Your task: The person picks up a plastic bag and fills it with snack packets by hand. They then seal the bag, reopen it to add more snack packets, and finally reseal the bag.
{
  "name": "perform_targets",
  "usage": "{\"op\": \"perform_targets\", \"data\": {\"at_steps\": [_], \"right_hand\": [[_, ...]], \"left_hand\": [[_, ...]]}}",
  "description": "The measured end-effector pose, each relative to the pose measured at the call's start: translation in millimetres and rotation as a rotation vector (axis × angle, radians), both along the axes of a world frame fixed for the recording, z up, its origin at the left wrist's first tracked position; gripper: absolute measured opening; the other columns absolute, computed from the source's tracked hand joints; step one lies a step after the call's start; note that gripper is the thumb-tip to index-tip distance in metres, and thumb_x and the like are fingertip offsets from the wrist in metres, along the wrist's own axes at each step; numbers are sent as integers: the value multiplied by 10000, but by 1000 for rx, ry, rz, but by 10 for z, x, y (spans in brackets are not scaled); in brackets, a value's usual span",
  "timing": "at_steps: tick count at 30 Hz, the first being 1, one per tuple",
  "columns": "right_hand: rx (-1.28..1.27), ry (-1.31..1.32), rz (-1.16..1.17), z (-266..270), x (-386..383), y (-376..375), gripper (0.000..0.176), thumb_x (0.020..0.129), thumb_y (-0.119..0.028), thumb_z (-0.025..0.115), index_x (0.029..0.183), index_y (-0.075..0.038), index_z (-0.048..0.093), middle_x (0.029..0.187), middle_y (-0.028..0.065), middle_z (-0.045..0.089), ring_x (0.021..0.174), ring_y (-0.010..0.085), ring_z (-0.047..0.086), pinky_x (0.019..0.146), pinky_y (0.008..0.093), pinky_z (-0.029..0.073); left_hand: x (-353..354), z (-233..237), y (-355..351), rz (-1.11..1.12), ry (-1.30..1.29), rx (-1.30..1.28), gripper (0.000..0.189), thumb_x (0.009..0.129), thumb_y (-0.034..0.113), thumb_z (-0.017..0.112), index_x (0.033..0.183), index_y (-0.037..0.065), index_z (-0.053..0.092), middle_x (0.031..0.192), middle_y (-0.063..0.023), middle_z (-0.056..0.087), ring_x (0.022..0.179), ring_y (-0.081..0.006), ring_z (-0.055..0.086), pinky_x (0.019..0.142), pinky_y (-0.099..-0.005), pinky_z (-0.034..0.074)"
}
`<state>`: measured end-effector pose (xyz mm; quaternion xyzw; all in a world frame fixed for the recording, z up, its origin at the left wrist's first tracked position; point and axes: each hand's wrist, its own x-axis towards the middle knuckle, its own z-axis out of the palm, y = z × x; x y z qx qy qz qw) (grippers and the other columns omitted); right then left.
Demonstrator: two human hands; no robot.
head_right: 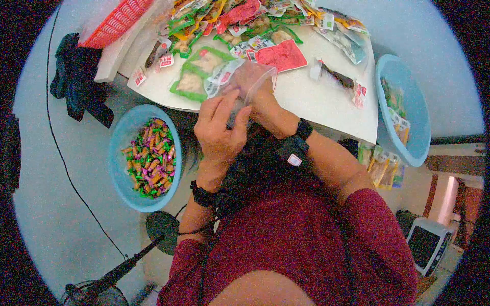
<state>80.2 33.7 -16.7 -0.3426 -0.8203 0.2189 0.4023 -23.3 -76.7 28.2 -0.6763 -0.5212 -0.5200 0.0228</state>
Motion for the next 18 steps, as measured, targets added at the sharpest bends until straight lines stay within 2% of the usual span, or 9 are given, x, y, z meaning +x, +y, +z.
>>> {"op": "perform_targets", "data": {"at_steps": [1, 3, 5, 7, 9, 11, 14, 16, 18], "right_hand": [[67, -21, -13, -69, -3, 32, 137, 913, -180, 556, 884, -48, 536, 787, 40, 556, 694, 187, 587, 575, 300, 458], [-203, 159, 18, -249, -27, 78, 143, 921, -190, 563, 899, -49, 545, 808, 41, 569, 704, 183, 608, 575, 286, 468], [-271, 175, -4, -326, -9, 135, 148, 921, -192, 571, 925, -44, 554, 828, 44, 580, 713, 182, 622, 578, 284, 479], [-535, 374, -22, -176, -33, 35, 155, 916, -191, 581, 947, -40, 561, 847, 48, 591, 719, 181, 627, 581, 285, 483], [-1084, 842, -5, 333, -121, -193, 160, 911, -190, 593, 963, -41, 565, 866, 52, 602, 722, 179, 628, 581, 280, 479], [-658, 664, 96, -168, -72, -3, 163, 905, -192, 604, 958, -43, 567, 883, 57, 610, 716, 173, 625, 580, 278, 476], [-201, 231, 52, -224, -13, 48, 160, 896, -188, 619, 941, -41, 575, 886, 64, 621, 706, 163, 620, 575, 275, 471], [-72, 105, 46, -112, 6, 32, 162, 828, -175, 651, 909, -43, 605, 843, 87, 630, 704, 184, 622, 573, 295, 475], [-133, 209, 114, -59, 1, -2, 181, 739, -161, 691, 873, -46, 648, 773, 112, 637, 690, 210, 624, 562, 319, 480]], "left_hand": [[-44, -38, -35, 5, 4, -4, 276, 761, 105, 715, 1025, 44, 661, 936, -127, 626, 837, -311, 606, 731, -383, 508], [-134, -98, -151, 35, 93, -32, 278, 762, 101, 713, 1027, 37, 658, 945, -133, 623, 850, -313, 601, 744, -384, 507], [-204, -208, -232, 62, 171, -34, 283, 762, 100, 710, 1031, 32, 652, 964, -129, 614, 871, -313, 596, 748, -390, 496], [-265, -340, -299, 90, 238, -17, 291, 761, 100, 704, 1037, 30, 641, 990, -116, 601, 900, -310, 588, 744, -401, 476], [-287, -352, -347, 129, 278, -13, 294, 771, 84, 690, 1055, 28, 633, 1069, -133, 592, 984, -330, 574, 796, -414, 472], [-297, -350, -358, 166, 267, -19, 298, 782, 69, 676, 1073, 28, 629, 1118, -154, 589, 1045, -350, 561, 857, -429, 462], [-313, -304, -267, 201, 206, -35, 299, 797, 56, 656, 1094, 30, 630, 1155, -181, 588, 1103, -374, 540, 943, -448, 433], [-322, -290, -206, 204, 206, -44, 294, 807, 60, 645, 1100, 33, 630, 1191, -184, 581, 1145, -381, 521, 977, -455, 407], [-332, -249, -123, 202, 217, -27, 276, 819, 76, 635, 1092, 32, 636, 1191, -174, 589, 1157, -382, 515, 997, -464, 383]]}}
